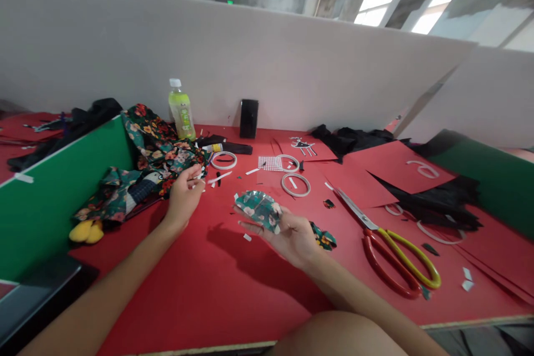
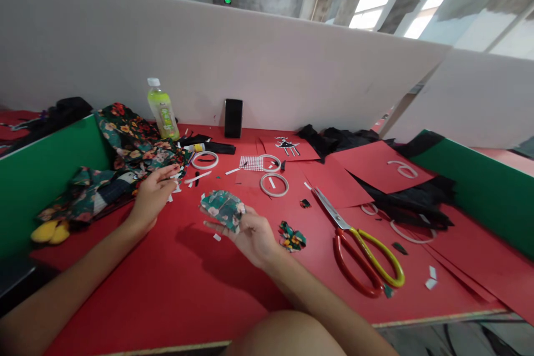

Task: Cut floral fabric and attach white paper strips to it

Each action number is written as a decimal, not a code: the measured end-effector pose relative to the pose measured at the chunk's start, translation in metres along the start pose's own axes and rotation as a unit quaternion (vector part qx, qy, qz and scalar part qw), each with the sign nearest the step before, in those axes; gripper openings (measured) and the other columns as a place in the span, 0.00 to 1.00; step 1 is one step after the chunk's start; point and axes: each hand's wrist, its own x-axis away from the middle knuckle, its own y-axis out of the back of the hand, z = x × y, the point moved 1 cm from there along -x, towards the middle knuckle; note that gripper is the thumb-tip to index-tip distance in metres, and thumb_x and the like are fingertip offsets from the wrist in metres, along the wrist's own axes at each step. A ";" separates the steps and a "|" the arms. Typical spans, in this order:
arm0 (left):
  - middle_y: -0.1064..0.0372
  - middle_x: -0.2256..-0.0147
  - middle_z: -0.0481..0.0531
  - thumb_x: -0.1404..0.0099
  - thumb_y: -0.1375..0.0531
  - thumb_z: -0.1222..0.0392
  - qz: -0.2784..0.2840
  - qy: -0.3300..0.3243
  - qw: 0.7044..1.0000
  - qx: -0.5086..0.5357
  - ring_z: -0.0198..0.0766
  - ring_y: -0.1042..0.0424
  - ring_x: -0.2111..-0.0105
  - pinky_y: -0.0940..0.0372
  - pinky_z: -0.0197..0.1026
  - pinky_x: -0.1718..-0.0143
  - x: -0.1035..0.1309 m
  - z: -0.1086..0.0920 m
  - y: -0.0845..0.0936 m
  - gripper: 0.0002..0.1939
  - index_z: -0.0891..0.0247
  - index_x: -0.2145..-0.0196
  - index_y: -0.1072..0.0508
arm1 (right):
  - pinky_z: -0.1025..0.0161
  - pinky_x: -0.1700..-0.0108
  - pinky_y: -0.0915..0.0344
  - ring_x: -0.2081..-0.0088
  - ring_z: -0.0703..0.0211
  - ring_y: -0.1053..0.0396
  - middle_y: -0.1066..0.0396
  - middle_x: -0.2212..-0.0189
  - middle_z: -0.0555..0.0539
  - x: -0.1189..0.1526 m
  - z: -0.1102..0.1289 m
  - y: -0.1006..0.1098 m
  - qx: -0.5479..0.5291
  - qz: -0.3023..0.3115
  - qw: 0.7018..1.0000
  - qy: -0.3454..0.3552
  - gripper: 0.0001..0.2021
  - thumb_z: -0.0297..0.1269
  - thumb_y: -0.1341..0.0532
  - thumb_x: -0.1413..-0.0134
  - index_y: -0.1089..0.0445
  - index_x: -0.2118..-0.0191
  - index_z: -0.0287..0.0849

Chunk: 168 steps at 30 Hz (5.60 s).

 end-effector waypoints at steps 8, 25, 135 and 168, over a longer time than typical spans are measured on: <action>0.27 0.64 0.54 0.48 0.40 0.54 0.163 -0.030 0.985 0.055 0.40 0.28 0.63 0.34 0.45 0.57 0.020 -0.024 -0.011 0.18 0.65 0.60 0.31 | 0.44 0.63 0.37 0.56 0.39 0.30 0.25 0.67 0.46 0.001 -0.001 0.001 -0.025 0.049 0.998 -0.016 0.22 0.34 0.47 0.70 0.26 0.65 0.58; 0.30 0.65 0.53 0.38 0.45 0.62 0.146 -0.379 0.900 -0.159 0.37 0.29 0.63 0.35 0.40 0.58 0.049 -0.040 -0.013 0.08 0.61 0.65 0.25 | 0.46 0.61 0.36 0.58 0.43 0.30 0.26 0.71 0.47 -0.003 -0.003 -0.002 0.038 0.007 0.999 0.018 0.21 0.34 0.45 0.70 0.27 0.64 0.56; 0.39 0.70 0.46 0.41 0.41 0.48 0.468 0.039 0.883 0.003 0.32 0.36 0.74 0.40 0.36 0.70 0.040 -0.020 -0.016 0.29 0.58 0.44 0.40 | 0.65 0.67 0.38 0.74 0.64 0.33 0.33 0.78 0.57 -0.020 -0.012 0.023 -0.042 -0.171 0.984 0.019 0.41 0.31 0.31 0.66 0.48 0.42 0.42; 0.46 0.52 0.54 0.46 0.36 0.63 0.464 0.056 0.874 0.133 0.36 0.33 0.63 0.31 0.38 0.70 0.051 -0.018 -0.020 0.36 0.49 0.44 0.48 | 0.62 0.64 0.30 0.73 0.61 0.26 0.25 0.75 0.48 -0.015 -0.011 0.014 -0.075 -0.091 0.990 -0.084 0.31 0.27 0.40 0.55 0.48 0.43 0.34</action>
